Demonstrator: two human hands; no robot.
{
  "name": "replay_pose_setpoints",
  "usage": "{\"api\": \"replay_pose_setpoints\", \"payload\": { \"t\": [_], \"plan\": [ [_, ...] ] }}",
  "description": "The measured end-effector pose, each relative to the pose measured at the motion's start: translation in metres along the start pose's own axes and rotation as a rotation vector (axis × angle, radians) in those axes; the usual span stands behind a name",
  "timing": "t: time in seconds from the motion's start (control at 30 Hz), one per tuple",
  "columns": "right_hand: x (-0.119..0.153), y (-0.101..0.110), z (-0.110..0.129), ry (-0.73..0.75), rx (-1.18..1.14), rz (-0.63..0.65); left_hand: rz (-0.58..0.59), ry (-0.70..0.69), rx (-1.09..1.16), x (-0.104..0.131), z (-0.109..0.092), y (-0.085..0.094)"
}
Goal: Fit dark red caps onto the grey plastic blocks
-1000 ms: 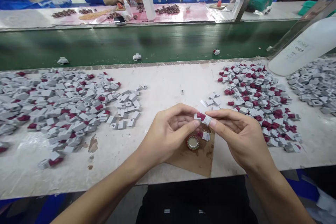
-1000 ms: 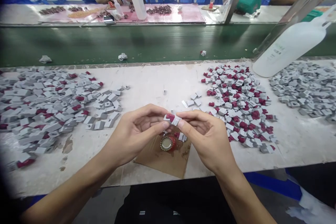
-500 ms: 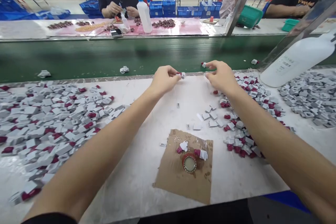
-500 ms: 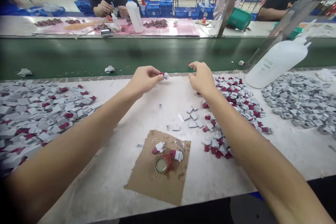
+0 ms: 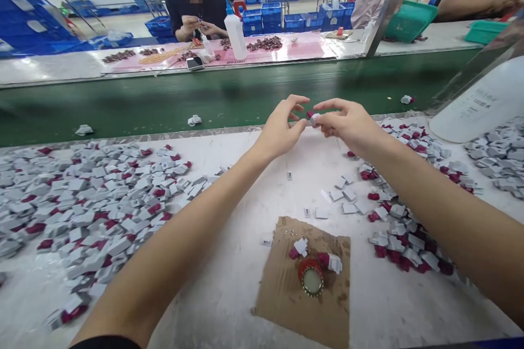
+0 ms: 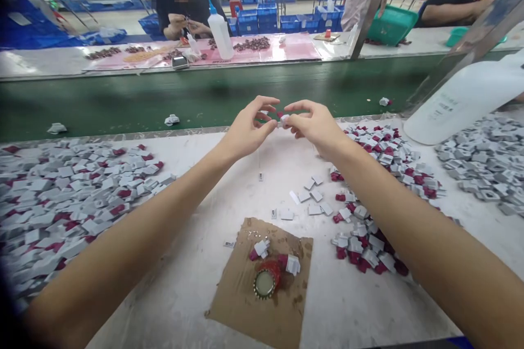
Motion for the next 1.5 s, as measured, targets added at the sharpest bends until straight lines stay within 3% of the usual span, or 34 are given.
{"api": "replay_pose_setpoints", "payload": {
  "t": [0.07,0.13,0.2,0.33,0.43,0.5,0.57,0.67,0.73,0.83,0.93,1.07,1.2,1.33,1.5],
  "plan": [
    [0.038,-0.002,0.006,-0.037,-0.165,0.067,0.101,-0.175,0.116,0.031,-0.023,0.001],
    [0.079,-0.002,0.011,-0.078,-0.302,0.122,0.15,-0.2,0.207,0.064,-0.036,0.005],
    [0.119,0.002,0.018,-0.066,-0.289,0.132,0.179,-0.075,0.297,0.097,-0.041,0.006],
    [0.188,0.012,0.028,0.086,-0.048,0.109,0.261,0.295,0.519,0.165,-0.05,-0.004],
    [0.22,0.009,0.029,0.146,-0.016,0.158,0.296,0.457,0.642,0.204,-0.062,-0.013],
    [0.233,0.009,0.029,0.184,0.002,0.155,0.334,0.488,0.633,0.22,-0.068,-0.013],
    [0.243,0.011,0.029,0.232,0.031,0.129,0.292,0.411,0.4,0.228,-0.065,0.001],
    [0.256,0.014,0.024,0.251,0.048,0.091,-0.009,0.237,-0.303,0.232,-0.048,0.047],
    [0.263,0.015,0.019,0.236,0.036,0.059,-0.183,0.229,-0.735,0.236,-0.031,0.074],
    [0.27,0.009,0.018,0.243,0.021,0.031,-0.242,0.28,-1.031,0.237,-0.004,0.093],
    [0.273,-0.002,0.022,0.274,0.025,0.052,-0.223,0.276,-1.052,0.232,0.009,0.093],
    [0.275,-0.013,0.026,0.296,0.025,0.11,-0.239,0.206,-0.963,0.232,0.001,0.086],
    [0.274,-0.016,0.029,0.316,0.021,0.13,-0.101,0.072,-0.788,0.238,-0.016,0.064],
    [0.274,-0.014,0.029,0.306,0.018,0.125,-0.002,0.084,-0.692,0.243,-0.019,0.043],
    [0.277,-0.003,0.025,0.226,-0.031,0.045,-0.148,0.174,-0.543,0.248,-0.008,0.044]
  ]
}}
Point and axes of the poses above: each hand's wrist, its own x-axis away from the middle knuckle, its own y-axis out of the back of the hand, z = x × y, the point moved 6 cm from there along -x, towards the middle knuckle, and after that the axes turned 2 degrees about y, right-handed, at the moved point
